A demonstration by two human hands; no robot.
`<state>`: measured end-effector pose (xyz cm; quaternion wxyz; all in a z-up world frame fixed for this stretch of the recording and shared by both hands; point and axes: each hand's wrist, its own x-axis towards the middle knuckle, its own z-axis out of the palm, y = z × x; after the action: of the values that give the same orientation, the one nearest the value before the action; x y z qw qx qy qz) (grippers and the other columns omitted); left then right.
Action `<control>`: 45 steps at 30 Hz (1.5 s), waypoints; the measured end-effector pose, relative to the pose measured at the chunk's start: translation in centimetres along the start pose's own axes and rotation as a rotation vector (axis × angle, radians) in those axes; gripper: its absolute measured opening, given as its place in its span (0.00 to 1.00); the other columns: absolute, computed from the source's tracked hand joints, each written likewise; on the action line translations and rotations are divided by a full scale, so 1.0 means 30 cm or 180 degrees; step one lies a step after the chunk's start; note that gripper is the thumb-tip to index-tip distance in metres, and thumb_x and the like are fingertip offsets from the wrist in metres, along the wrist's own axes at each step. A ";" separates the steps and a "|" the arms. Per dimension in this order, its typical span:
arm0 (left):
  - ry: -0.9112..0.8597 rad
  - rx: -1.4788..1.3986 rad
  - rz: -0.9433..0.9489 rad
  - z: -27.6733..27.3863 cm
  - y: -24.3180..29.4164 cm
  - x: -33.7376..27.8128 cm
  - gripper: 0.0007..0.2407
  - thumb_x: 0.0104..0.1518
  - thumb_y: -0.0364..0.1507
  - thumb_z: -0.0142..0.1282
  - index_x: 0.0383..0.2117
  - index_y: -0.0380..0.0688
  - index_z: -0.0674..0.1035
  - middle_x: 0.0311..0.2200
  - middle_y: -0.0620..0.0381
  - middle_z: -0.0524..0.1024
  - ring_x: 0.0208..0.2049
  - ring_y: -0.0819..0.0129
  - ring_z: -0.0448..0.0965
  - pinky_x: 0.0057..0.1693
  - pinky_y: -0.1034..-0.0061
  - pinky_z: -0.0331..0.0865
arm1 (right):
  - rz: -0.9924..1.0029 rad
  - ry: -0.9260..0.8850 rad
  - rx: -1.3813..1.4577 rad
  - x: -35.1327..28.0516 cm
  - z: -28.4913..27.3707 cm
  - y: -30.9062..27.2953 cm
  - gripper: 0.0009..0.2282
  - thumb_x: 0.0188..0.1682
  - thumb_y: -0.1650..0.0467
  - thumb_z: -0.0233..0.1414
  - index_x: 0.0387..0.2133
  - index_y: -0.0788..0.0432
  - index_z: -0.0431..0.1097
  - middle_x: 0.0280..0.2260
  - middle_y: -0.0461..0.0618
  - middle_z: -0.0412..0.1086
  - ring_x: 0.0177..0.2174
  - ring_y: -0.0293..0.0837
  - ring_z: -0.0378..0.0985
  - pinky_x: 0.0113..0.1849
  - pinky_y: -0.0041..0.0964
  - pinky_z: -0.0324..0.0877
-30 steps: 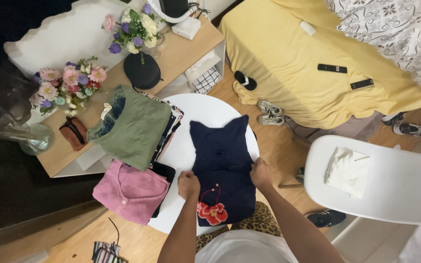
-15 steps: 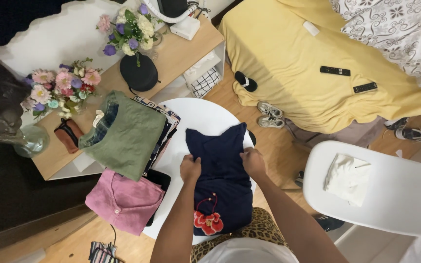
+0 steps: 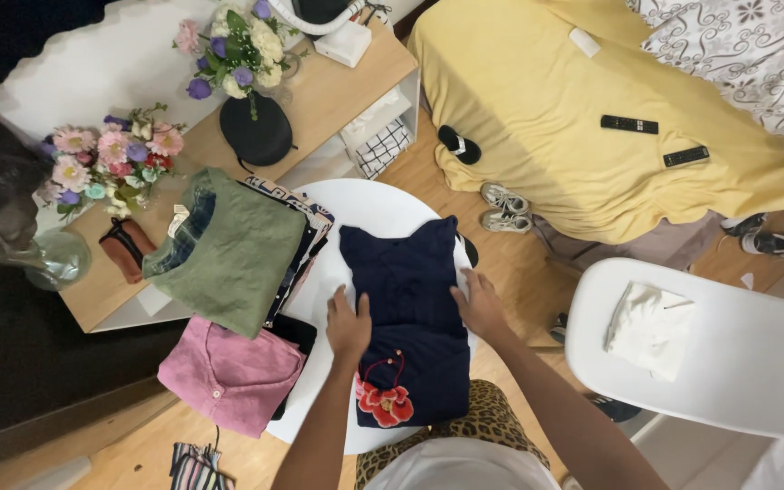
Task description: The person folds a black t-shirt, a pink shirt, a navy blue shirt, and a white shirt on a white round table. They pick up each item from a nearby bed, fold it neatly, and place it on the table.
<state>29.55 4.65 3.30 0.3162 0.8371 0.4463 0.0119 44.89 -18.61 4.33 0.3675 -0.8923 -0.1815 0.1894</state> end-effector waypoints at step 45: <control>-0.2712 -0.1871 -0.0428 -0.289 -0.467 -0.665 0.28 0.40 0.20 0.73 0.54 0.42 0.78 0.37 0.60 0.81 0.33 0.77 0.77 0.41 0.82 0.74 | 0.3100 -0.2007 0.3391 -0.888 -0.007 -0.063 0.23 0.46 0.78 0.50 0.59 0.62 0.67 0.31 0.47 0.66 0.25 0.39 0.71 0.31 0.32 0.72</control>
<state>4.57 -0.27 7.89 0.6915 0.6131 0.3086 -0.2253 21.67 -29.81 11.29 0.5525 -0.4792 0.2494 0.6347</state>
